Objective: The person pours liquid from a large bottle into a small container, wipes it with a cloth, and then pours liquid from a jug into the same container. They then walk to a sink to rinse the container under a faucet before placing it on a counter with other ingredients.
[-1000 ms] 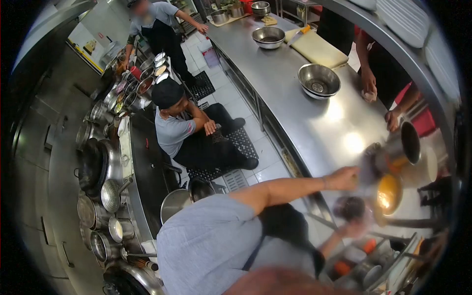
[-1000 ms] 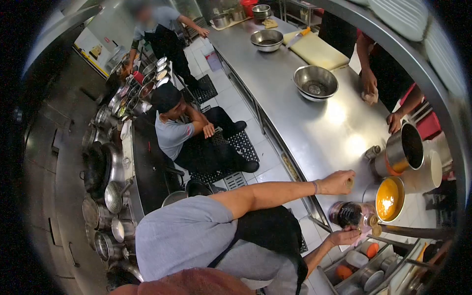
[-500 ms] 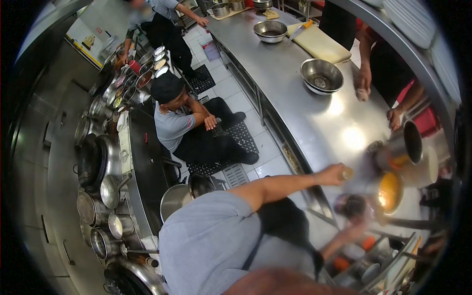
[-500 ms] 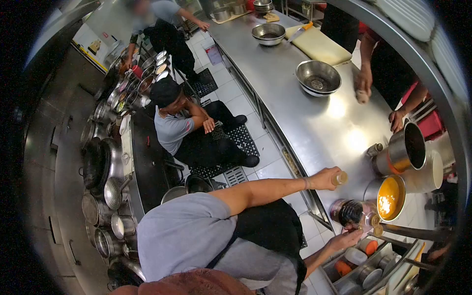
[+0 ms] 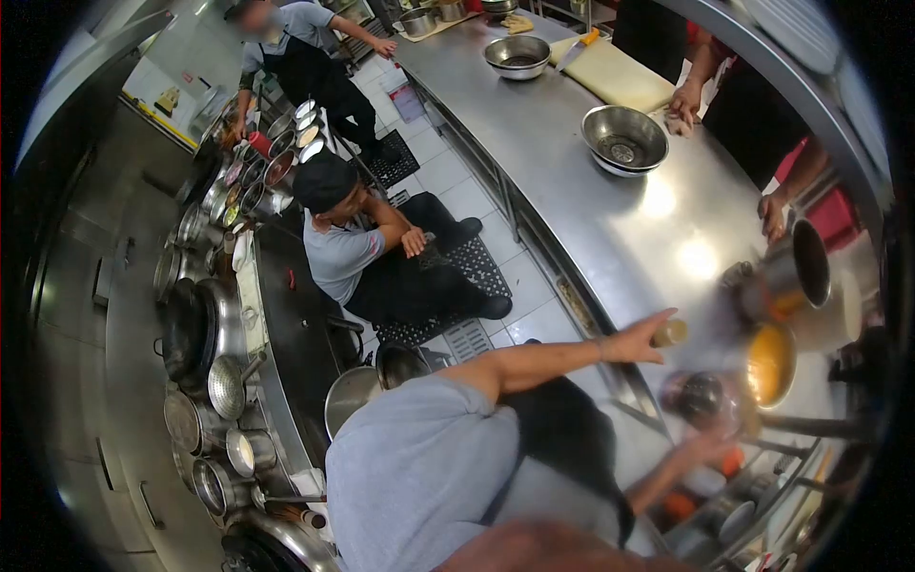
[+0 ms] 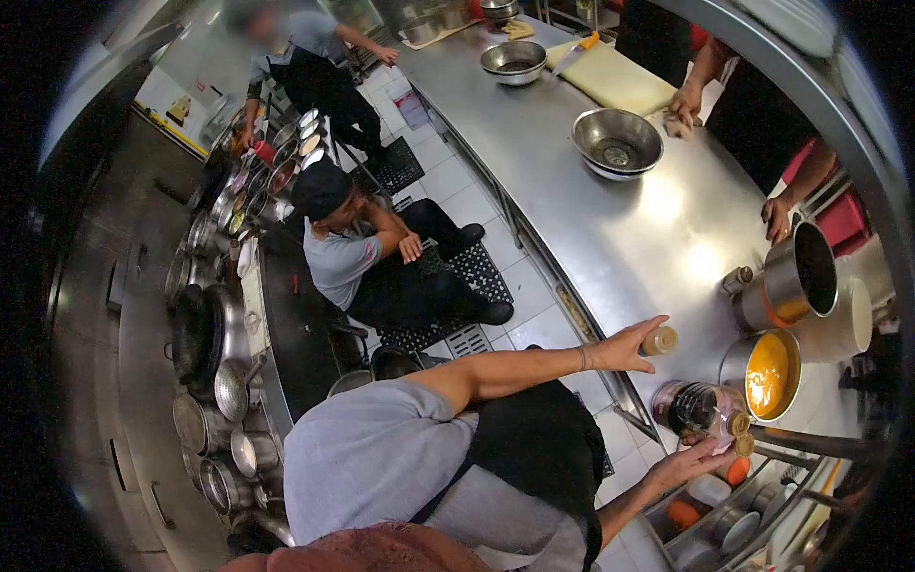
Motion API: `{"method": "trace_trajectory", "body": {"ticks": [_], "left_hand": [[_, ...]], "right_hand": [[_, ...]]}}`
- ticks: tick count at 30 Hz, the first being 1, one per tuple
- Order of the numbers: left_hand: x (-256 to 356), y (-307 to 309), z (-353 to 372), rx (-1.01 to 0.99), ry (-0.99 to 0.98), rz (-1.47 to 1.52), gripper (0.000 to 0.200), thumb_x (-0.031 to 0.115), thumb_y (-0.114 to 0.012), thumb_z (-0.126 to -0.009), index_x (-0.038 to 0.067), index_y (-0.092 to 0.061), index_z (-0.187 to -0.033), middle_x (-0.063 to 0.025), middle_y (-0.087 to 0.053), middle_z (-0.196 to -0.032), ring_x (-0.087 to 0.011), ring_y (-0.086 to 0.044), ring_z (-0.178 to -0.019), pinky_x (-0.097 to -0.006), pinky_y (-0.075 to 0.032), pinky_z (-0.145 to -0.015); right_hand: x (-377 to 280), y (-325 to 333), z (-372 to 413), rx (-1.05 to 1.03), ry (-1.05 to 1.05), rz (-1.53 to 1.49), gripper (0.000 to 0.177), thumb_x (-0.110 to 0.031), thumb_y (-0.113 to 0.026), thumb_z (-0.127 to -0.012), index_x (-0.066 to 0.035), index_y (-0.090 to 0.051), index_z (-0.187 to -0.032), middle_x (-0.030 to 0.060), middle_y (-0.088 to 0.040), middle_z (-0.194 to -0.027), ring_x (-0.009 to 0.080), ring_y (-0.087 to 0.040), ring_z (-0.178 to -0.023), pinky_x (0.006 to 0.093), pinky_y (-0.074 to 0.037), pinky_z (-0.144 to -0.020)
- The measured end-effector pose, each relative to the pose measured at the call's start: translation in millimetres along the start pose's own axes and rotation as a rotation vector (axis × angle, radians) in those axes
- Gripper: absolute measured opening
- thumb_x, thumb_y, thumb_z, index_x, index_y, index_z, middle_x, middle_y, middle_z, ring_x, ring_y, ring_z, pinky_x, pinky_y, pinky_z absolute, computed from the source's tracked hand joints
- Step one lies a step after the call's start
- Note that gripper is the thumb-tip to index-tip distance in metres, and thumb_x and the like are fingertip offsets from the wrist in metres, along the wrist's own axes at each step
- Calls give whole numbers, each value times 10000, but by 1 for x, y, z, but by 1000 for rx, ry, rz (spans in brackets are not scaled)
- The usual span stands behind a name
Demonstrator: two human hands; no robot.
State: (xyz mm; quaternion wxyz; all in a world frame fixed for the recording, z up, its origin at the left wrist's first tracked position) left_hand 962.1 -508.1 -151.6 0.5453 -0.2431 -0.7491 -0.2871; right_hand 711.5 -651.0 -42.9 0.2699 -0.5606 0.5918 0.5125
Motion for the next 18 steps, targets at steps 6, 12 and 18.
{"method": "trace_trajectory", "body": {"ticks": [6,12,18], "left_hand": [[18,5,-19,-121,27,-98,547,174,-822,-736,33,-619,-1224,-190,-670,-1123,-388,-643,-1080,-447,-515,-957],[58,29,14,-293,-8,-53,446,109,-764,-707,33,-642,-1130,-175,-682,-1076,-359,-664,-1023,-425,-530,-888],[109,70,42,-255,-39,-90,449,93,-768,-701,30,-629,-1123,-151,-683,-1047,-331,-672,-1022,-412,-532,-896]], "right_hand": [[28,-1,-11,21,32,-73,581,-289,-467,-1108,69,-329,-1545,309,-401,-1547,359,-471,-1390,429,-368,-1157],[36,6,-23,53,68,109,586,-364,-474,-1104,95,-439,-1467,286,-570,-1367,329,-585,-1188,419,-462,-1016],[116,20,-43,76,61,220,623,-460,-467,-1092,131,-610,-1229,165,-675,-926,235,-581,-817,369,-508,-729]]}}
Point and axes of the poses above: each hand's wrist, its own z-axis away from the middle knuckle, its own y-axis out of the back of the hand, x = y × z, the point moved 9 cm from there along -z, towards the middle knuckle
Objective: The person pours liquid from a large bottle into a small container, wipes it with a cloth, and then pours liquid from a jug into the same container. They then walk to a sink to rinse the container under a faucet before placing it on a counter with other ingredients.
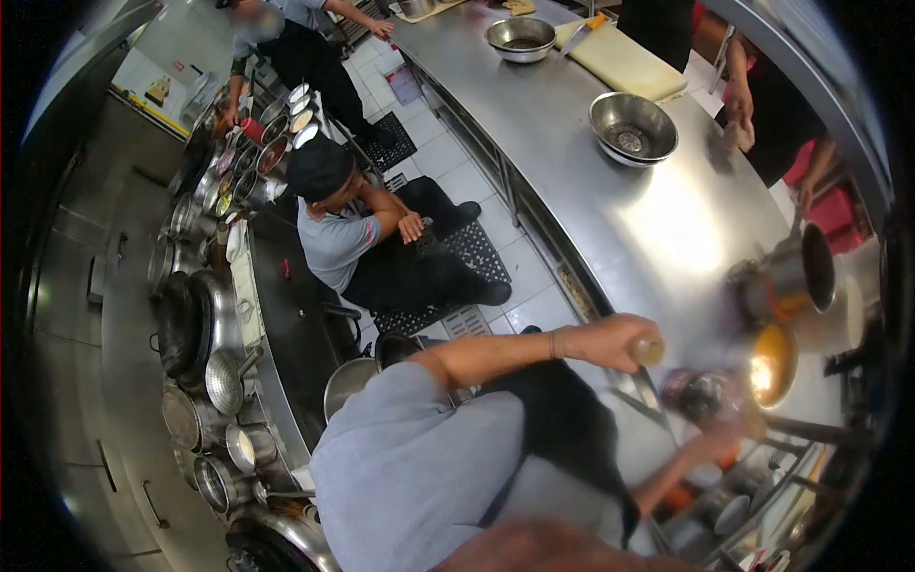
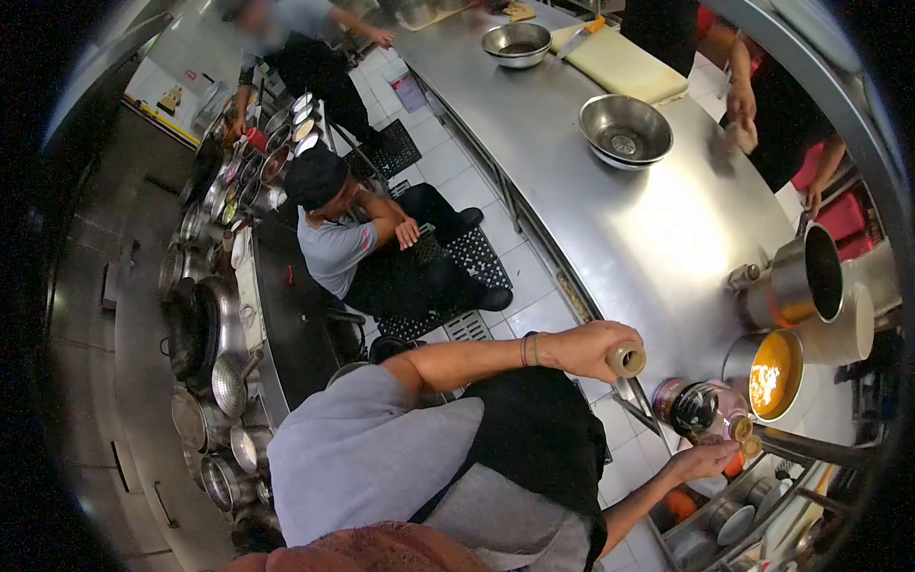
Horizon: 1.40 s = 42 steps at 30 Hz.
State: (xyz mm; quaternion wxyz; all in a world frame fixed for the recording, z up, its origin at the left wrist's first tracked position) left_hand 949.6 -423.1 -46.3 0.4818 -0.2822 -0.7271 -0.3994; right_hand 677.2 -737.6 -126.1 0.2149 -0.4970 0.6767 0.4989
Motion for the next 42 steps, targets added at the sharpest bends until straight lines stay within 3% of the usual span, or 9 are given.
{"method": "trace_trajectory", "body": {"ticks": [5,13,16,18,22,23,26,27,42], "left_hand": [[0,11,1,115,76,42,529,92,-761,-728,22,-566,-1215,-167,-645,-1102,-338,-638,-1069,-421,-507,-939],[-3,17,6,79,148,62,582,88,-738,-767,6,-491,-1288,-190,-592,-1127,-358,-605,-1100,-430,-497,-944],[8,10,-4,46,26,145,543,61,-734,-791,-7,-498,-1275,-172,-546,-1146,-310,-599,-1104,-399,-519,-911],[1,-4,-10,-33,151,316,494,3,-717,-826,18,-510,-1274,-95,-510,-1164,-204,-579,-1089,-348,-545,-876],[47,8,-26,12,49,93,516,79,-816,-841,24,-544,-1277,-76,-591,-1146,-172,-596,-1063,-317,-526,-914],[56,5,-30,5,36,127,527,95,-827,-841,17,-551,-1284,-76,-618,-1139,-170,-603,-1074,-317,-523,-928],[72,-7,-33,-31,3,157,570,124,-850,-840,0,-551,-1309,-74,-678,-1141,-162,-628,-1066,-327,-527,-942],[72,-11,-36,-45,-5,168,575,123,-851,-838,1,-550,-1313,-72,-679,-1141,-159,-629,-1063,-328,-527,-941],[104,-36,-43,-93,-103,170,527,53,-779,-792,25,-580,-1279,-82,-703,-1079,-153,-660,-997,-321,-548,-899]], "right_hand": [[-66,7,-2,146,-10,-64,663,-480,-485,-1081,155,-667,-1133,179,-703,-961,233,-611,-840,367,-516,-751],[-99,22,-23,12,108,108,532,-370,-531,-1073,109,-657,-1268,244,-701,-1228,292,-666,-1050,398,-526,-944],[-111,32,-26,-121,132,122,447,-318,-533,-1078,87,-687,-1189,153,-676,-1063,215,-618,-923,351,-495,-824],[-137,42,-23,-222,74,147,398,-283,-535,-1082,72,-708,-1137,93,-659,-953,164,-585,-838,320,-475,-744],[-213,47,-16,-329,60,-53,350,-222,-551,-1085,67,-724,-993,-15,-590,-736,57,-472,-652,271,-397,-554],[-239,48,-17,-295,208,-121,335,-204,-569,-1077,76,-724,-976,-5,-578,-705,44,-462,-642,267,-390,-534],[-257,62,-16,-394,206,-39,320,-194,-580,-1071,80,-737,-1020,7,-587,-680,44,-474,-626,259,-398,-532],[-275,64,-16,-375,275,-48,363,-224,-570,-1087,82,-736,-981,-50,-599,-706,30,-461,-628,240,-348,-533],[-334,79,-7,-590,429,137,276,-131,-581,-1054,87,-722,-1147,58,-658,-656,57,-500,-540,262,-406,-508]]}}
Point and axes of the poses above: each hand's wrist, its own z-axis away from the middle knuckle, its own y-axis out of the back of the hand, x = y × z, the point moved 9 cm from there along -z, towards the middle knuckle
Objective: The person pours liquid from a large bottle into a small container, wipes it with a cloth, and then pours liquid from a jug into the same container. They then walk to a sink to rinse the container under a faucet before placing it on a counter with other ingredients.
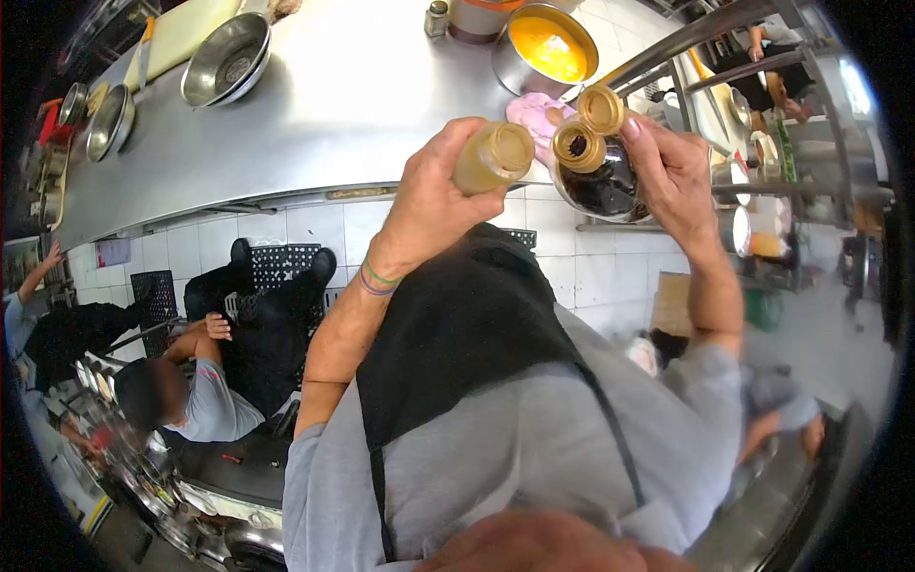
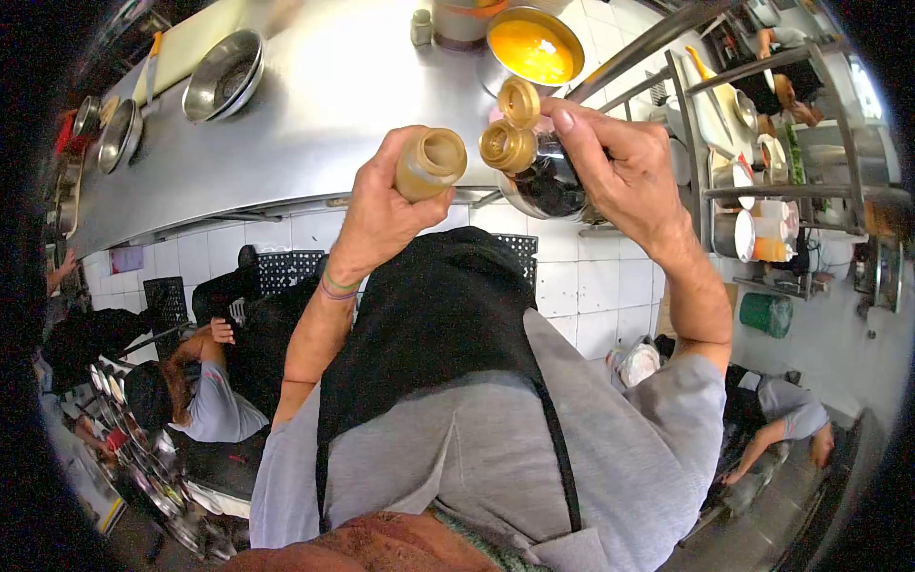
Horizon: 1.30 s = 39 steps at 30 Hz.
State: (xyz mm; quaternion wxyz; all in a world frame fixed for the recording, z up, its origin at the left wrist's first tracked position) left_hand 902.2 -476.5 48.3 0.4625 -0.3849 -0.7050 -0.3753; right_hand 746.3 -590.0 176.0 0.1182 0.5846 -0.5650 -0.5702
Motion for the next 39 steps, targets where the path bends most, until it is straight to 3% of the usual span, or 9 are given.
{"method": "trace_trajectory", "body": {"ticks": [4,7,16,25,31,34,39], "left_hand": [[1,-2,2,3,-12,-36,508,45,-781,-784,32,-595,-1257,-87,-716,-1067,-154,-671,-991,-322,-551,-895],[1,-3,3,2,-17,-36,506,43,-779,-777,31,-599,-1250,-89,-719,-1065,-155,-673,-991,-324,-551,-897],[6,-3,4,-12,-41,-56,529,38,-777,-753,35,-601,-1252,-102,-720,-1062,-171,-686,-975,-325,-552,-890],[-1,-7,2,-24,-35,-67,537,28,-777,-745,37,-603,-1253,-112,-725,-1075,-189,-700,-990,-337,-557,-898],[-2,-9,1,-36,-38,-54,545,13,-768,-736,29,-601,-1255,-119,-724,-1076,-195,-698,-1003,-339,-551,-916],[-2,-12,1,-56,-29,-23,539,9,-760,-736,25,-602,-1252,-112,-719,-1072,-191,-691,-1001,-337,-548,-920],[-3,-12,0,-62,-40,1,532,7,-753,-735,22,-604,-1245,-102,-711,-1067,-181,-680,-995,-331,-546,-919]], "right_hand": [[-2,-2,-1,-66,48,26,283,-137,-582,-1059,78,-714,-1185,68,-672,-659,61,-531,-549,267,-426,-506],[-5,1,-2,-72,26,60,254,-184,-611,-1042,-16,-767,-1152,100,-678,-605,83,-566,-455,299,-427,-425],[-18,1,-7,-138,76,146,224,-147,-624,-1022,3,-761,-1116,150,-710,-696,186,-613,-454,326,-464,-449],[-23,-2,-13,-258,61,230,211,-113,-652,-988,38,-742,-1104,228,-724,-825,271,-709,-566,347,-540,-514],[-23,-2,-17,-281,31,270,212,-124,-657,-986,35,-743,-1097,235,-711,-790,304,-715,-589,364,-548,-527],[-22,-2,-15,-240,96,263,253,-157,-604,-1043,11,-744,-1171,140,-530,-513,154,-500,-428,335,-408,-467],[-26,-2,-17,-249,97,314,256,-175,-616,-1039,-6,-748,-1178,151,-549,-525,152,-496,-430,344,-415,-472]]}}
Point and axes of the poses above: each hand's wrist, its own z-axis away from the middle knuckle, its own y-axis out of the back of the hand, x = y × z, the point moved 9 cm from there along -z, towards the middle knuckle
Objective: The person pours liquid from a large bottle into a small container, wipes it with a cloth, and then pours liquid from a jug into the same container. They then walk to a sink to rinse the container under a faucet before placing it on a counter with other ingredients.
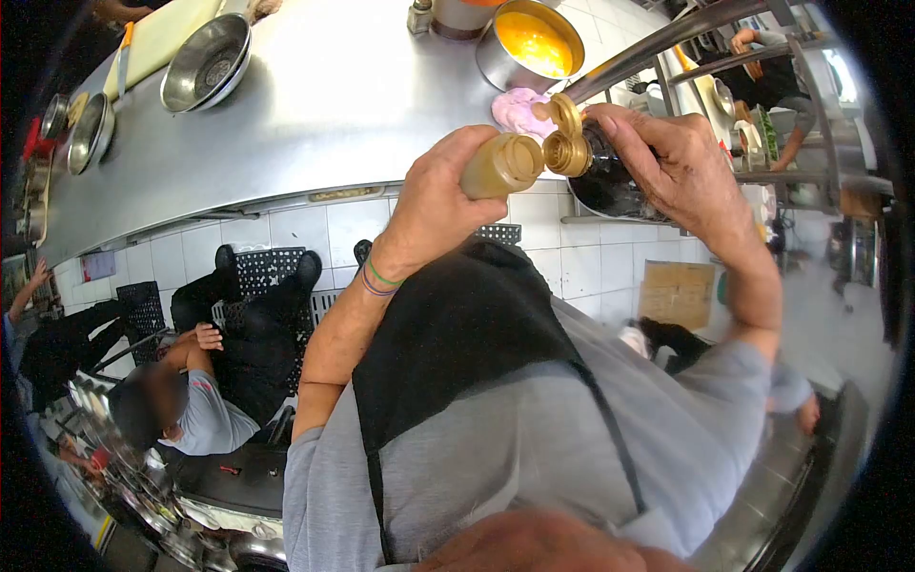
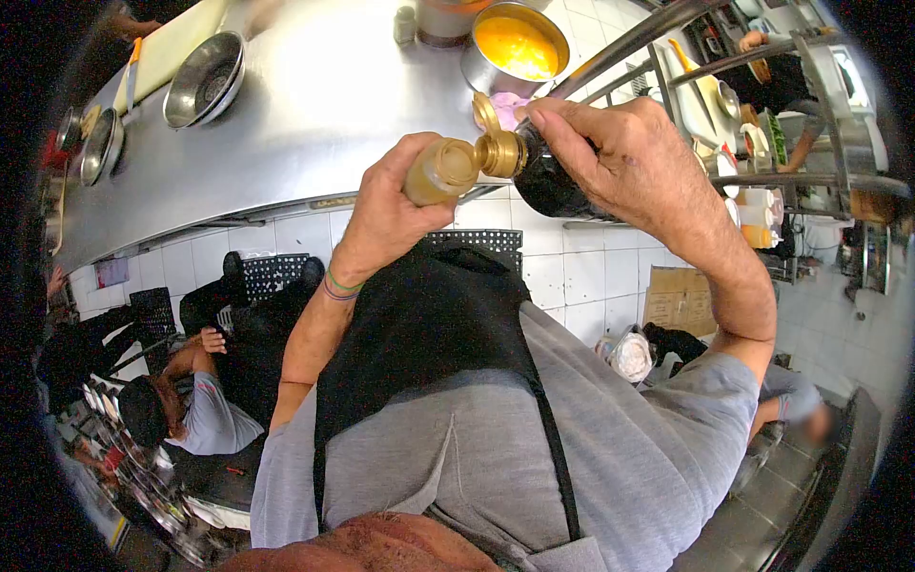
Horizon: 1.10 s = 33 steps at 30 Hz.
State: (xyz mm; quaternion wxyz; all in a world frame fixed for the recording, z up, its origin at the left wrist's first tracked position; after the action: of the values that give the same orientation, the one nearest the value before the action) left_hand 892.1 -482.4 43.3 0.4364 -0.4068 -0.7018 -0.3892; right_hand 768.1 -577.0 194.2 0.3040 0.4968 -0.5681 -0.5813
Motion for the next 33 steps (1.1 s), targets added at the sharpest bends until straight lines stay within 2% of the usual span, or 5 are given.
{"method": "trace_trajectory", "body": {"ticks": [4,7,10,16,33], "left_hand": [[0,0,0,-8,5,-2,533,8,-752,-729,20,-606,-1241,-100,-709,-1064,-179,-678,-993,-329,-545,-915],[-2,-1,0,-16,13,-3,536,8,-753,-724,19,-607,-1239,-100,-708,-1063,-179,-678,-992,-330,-545,-913],[-4,-3,-1,-17,4,-10,538,7,-754,-720,17,-607,-1238,-100,-708,-1060,-181,-679,-989,-332,-545,-911],[-5,-7,-1,-20,-8,-11,542,7,-759,-718,26,-609,-1238,-101,-710,-1060,-186,-680,-984,-333,-546,-908],[-4,-11,-2,-33,-18,-26,540,35,-762,-720,21,-605,-1237,-129,-701,-1086,-240,-694,-1006,-355,-544,-922]], "right_hand": [[-7,4,-4,-53,-27,71,209,-146,-662,-981,-15,-754,-1114,201,-695,-730,309,-691,-565,387,-542,-527],[-7,2,-2,-48,-21,61,202,-140,-667,-975,-16,-757,-1107,184,-696,-715,299,-686,-553,385,-537,-517],[-4,0,0,-39,-8,51,257,-175,-622,-1031,6,-749,-1163,200,-628,-603,196,-619,-488,352,-472,-511],[-2,3,-1,-33,-55,56,213,-200,-666,-996,-30,-777,-1060,175,-656,-619,298,-663,-504,392,-523,-486],[2,4,3,-80,-67,93,248,-189,-639,-1021,3,-761,-1119,221,-638,-643,262,-625,-478,372,-486,-509]]}}
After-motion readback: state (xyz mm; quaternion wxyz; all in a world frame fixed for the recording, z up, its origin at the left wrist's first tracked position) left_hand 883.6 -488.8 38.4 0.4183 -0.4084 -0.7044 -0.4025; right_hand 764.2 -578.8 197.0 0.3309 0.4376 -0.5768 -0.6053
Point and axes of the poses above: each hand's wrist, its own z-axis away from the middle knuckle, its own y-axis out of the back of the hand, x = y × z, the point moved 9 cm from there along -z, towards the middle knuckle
